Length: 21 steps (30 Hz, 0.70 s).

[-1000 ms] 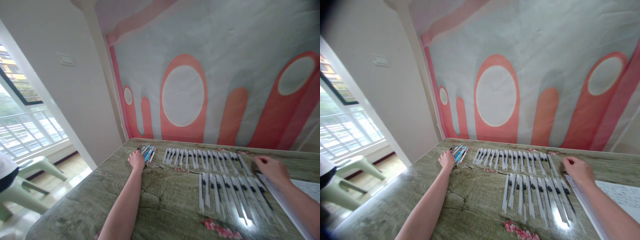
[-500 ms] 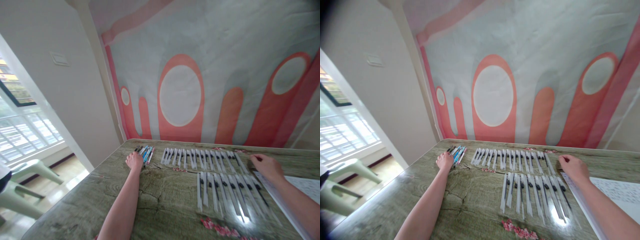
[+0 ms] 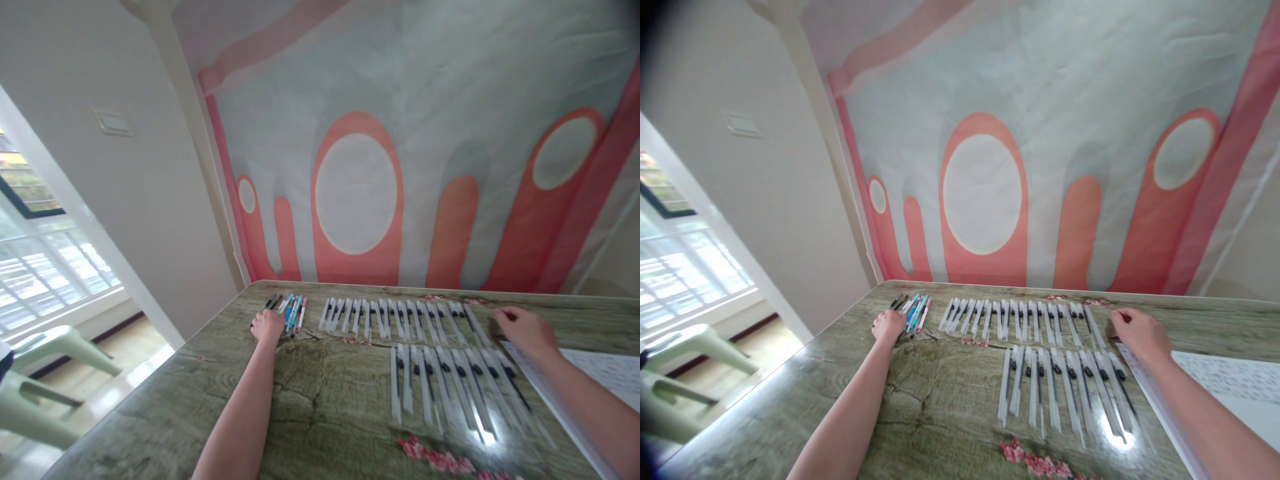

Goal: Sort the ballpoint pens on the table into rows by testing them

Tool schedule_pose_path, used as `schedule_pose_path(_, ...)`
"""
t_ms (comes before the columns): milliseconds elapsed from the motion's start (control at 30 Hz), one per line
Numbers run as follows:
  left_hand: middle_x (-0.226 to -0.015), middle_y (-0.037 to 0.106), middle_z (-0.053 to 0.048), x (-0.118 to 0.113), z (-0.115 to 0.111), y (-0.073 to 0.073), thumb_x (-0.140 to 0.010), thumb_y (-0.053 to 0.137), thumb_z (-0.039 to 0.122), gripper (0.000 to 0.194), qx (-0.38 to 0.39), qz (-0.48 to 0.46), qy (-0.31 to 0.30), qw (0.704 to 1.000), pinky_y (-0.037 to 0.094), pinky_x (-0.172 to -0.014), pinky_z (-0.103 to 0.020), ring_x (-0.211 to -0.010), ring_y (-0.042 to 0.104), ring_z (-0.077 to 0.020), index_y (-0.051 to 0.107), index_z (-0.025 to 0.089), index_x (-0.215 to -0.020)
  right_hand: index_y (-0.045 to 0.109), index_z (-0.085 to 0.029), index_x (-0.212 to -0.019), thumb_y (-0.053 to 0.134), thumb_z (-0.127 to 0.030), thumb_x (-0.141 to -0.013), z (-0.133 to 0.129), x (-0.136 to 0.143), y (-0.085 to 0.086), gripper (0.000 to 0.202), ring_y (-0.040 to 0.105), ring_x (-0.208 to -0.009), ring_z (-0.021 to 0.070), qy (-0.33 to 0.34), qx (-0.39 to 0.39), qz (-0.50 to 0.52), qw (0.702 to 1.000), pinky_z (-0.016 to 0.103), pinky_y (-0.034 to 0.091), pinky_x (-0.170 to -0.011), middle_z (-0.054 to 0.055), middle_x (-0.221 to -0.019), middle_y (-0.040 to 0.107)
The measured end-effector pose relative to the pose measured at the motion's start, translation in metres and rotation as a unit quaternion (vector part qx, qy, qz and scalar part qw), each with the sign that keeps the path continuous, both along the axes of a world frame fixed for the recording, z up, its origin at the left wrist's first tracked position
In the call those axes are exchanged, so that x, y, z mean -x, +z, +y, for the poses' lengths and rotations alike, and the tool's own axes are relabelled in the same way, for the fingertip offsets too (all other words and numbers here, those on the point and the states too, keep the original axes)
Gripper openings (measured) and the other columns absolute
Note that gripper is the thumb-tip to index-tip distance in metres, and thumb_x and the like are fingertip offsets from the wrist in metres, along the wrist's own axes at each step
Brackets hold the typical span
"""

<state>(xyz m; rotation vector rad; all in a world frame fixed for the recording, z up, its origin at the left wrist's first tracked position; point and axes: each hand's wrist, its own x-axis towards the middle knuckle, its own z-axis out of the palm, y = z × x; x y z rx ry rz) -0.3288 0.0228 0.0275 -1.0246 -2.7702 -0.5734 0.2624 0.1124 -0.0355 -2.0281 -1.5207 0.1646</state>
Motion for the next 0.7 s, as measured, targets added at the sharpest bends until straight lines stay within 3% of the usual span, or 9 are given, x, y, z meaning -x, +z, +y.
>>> schedule_pose_path(267,-0.102,0.053,-0.022,-0.004,0.0,0.002,-0.068,0.049,0.034,0.033,-0.058,-0.032,-0.032,0.997,0.037,-0.077,-0.046,-0.098,0.049,-0.0356,0.053,0.01,-0.09,0.066,-0.023,-0.081,0.044,-0.047,-0.068,0.001,0.001,0.0,0.036,0.057,-0.069,0.0274,0.011,-0.002,-0.013,1.0,0.031,0.035,-0.053,0.013,-0.081,0.065)
schedule_pose_path(467,-0.1,0.054,-0.016,-0.016,-0.001,0.025,-0.076,0.04,0.037,0.028,-0.165,-0.054,-0.11,0.979,0.035,-0.083,-0.042,-0.101,0.047,-0.0294,0.051,0.014,-0.089,0.067,-0.021,-0.081,0.044,-0.043,-0.069,-0.006,0.008,0.009,0.034,0.057,-0.071,0.0244,0.001,-0.013,-0.02,1.0,0.028,0.035,-0.054,0.011,-0.081,0.066)
schedule_pose_path(600,-0.088,0.057,-0.011,-0.044,0.012,0.044,-0.078,0.038,0.04,0.031,-0.224,-0.121,-0.206,0.945,0.04,-0.076,-0.034,-0.089,0.053,-0.0216,0.051,0.014,-0.089,0.067,-0.02,-0.081,0.043,-0.042,-0.07,-0.008,0.011,0.013,0.034,0.057,-0.07,0.0225,-0.01,-0.014,-0.019,1.0,0.027,0.036,-0.055,0.01,-0.08,0.067)
schedule_pose_path(700,-0.076,0.058,-0.006,-0.083,0.018,0.045,-0.079,0.035,0.042,0.035,-0.229,-0.214,-0.295,0.903,0.043,-0.059,-0.026,-0.065,0.055,-0.0137,0.053,0.013,-0.085,0.067,-0.019,-0.082,0.043,-0.04,-0.071,-0.01,0.011,0.014,0.034,0.058,-0.07,0.0216,-0.008,-0.026,-0.021,0.999,0.026,0.036,-0.056,0.009,-0.08,0.067)
